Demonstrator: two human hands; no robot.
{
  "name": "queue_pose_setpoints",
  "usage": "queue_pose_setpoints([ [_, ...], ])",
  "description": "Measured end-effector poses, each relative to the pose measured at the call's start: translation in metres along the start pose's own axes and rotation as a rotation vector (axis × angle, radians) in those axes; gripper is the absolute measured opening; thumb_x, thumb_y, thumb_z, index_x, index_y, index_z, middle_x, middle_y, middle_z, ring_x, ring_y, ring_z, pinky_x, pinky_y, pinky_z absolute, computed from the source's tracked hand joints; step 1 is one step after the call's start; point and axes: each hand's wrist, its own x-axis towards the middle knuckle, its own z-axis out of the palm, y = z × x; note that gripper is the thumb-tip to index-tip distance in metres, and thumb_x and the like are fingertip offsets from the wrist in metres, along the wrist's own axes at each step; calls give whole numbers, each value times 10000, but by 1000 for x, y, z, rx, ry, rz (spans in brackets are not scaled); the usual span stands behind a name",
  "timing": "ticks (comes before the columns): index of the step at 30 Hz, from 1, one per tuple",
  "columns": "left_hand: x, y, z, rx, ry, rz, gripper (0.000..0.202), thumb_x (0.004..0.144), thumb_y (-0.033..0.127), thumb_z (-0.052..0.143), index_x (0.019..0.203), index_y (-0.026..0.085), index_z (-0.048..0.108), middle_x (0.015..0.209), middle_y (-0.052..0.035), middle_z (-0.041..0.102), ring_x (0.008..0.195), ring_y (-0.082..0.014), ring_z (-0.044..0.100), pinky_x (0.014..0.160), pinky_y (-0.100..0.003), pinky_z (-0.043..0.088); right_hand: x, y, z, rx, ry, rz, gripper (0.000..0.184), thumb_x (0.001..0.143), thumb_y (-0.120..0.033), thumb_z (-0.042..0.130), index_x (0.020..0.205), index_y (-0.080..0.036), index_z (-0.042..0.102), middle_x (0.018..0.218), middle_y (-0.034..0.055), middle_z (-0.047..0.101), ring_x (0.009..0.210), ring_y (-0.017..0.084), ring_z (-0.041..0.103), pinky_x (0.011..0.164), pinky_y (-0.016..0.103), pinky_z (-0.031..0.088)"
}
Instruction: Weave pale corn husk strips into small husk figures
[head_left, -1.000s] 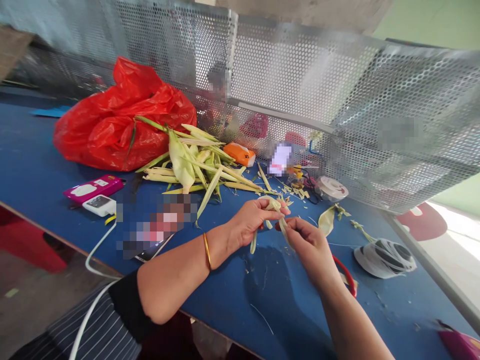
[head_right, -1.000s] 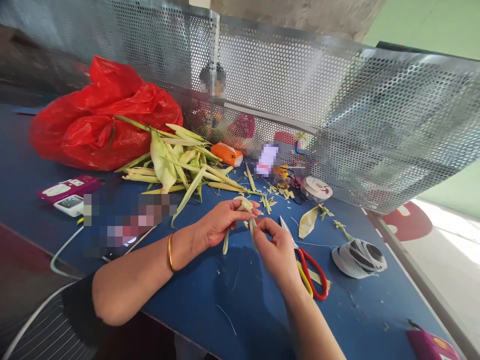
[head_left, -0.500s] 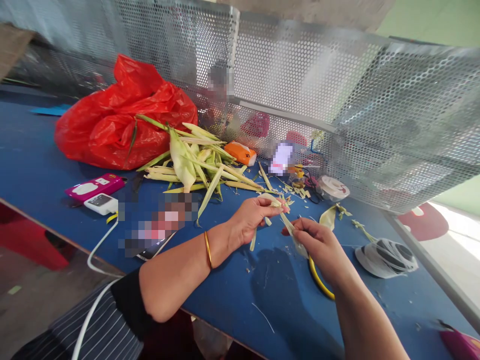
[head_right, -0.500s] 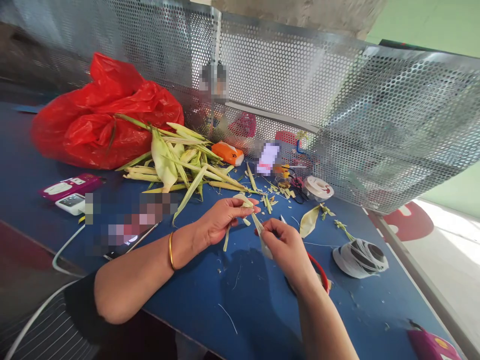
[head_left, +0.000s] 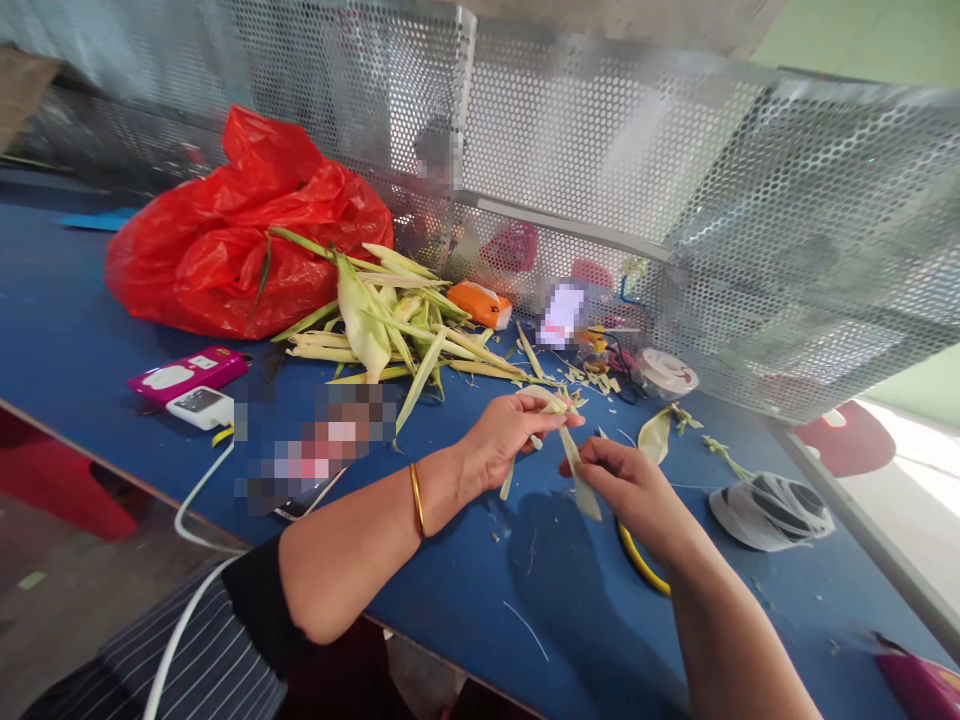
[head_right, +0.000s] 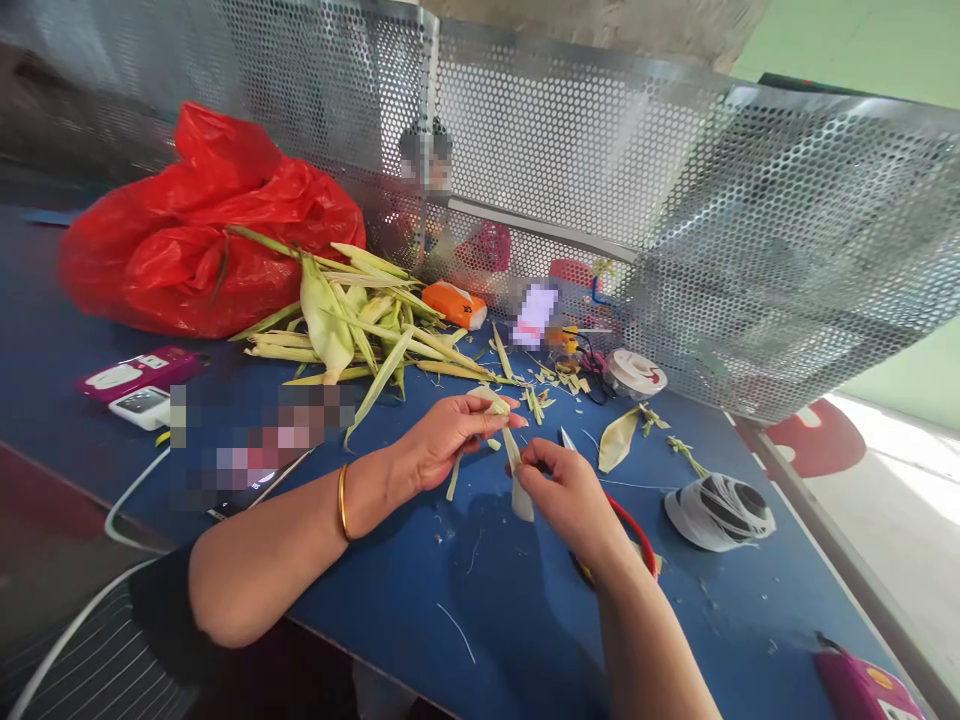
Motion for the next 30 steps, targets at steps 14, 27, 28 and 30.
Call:
queue_pose_setpoints([
  [14, -3, 4, 4, 63, 46, 49, 254, 669, 62, 697, 892, 178, 732, 830, -38, 734, 693, -105, 573, 581, -214, 341, -1, 0, -2, -92, -81, -44, 127, 708, -291, 520, 604, -219, 526, 635, -13, 556, 640, 159, 455, 591, 277, 311],
  [27, 1, 9, -2, 58, 75, 11, 249, 622, 107, 724, 860, 174, 755, 903, -62, 742, 614, -77, 481, 501, -220, 197, -3, -2, -12, -188, -74, -18, 137, 642, -302, 496, 550, -235, 420, 537, -42, 404, 551, 139, 349, 546, 285, 255],
  [28, 1, 9, -2, 60, 75, 11, 233, 629, 118, 726, 854, 174, 753, 919, -66, 743, 634, -80, 494, 505, -219, 204, -2, -1, -11, -201, -77, -19, 137, 639, -298, 495, 545, -235, 418, 531, -42, 405, 546, 139, 350, 546, 287, 255],
  [30, 0, 10, -2, 62, 70, 10, 202, 641, 135, 726, 838, 170, 747, 941, -73, 743, 661, -84, 509, 510, -216, 212, -2, 0, -11, -229, -103, -16, 128, 641, -294, 496, 546, -236, 432, 528, -41, 420, 541, 141, 363, 544, 290, 259],
])
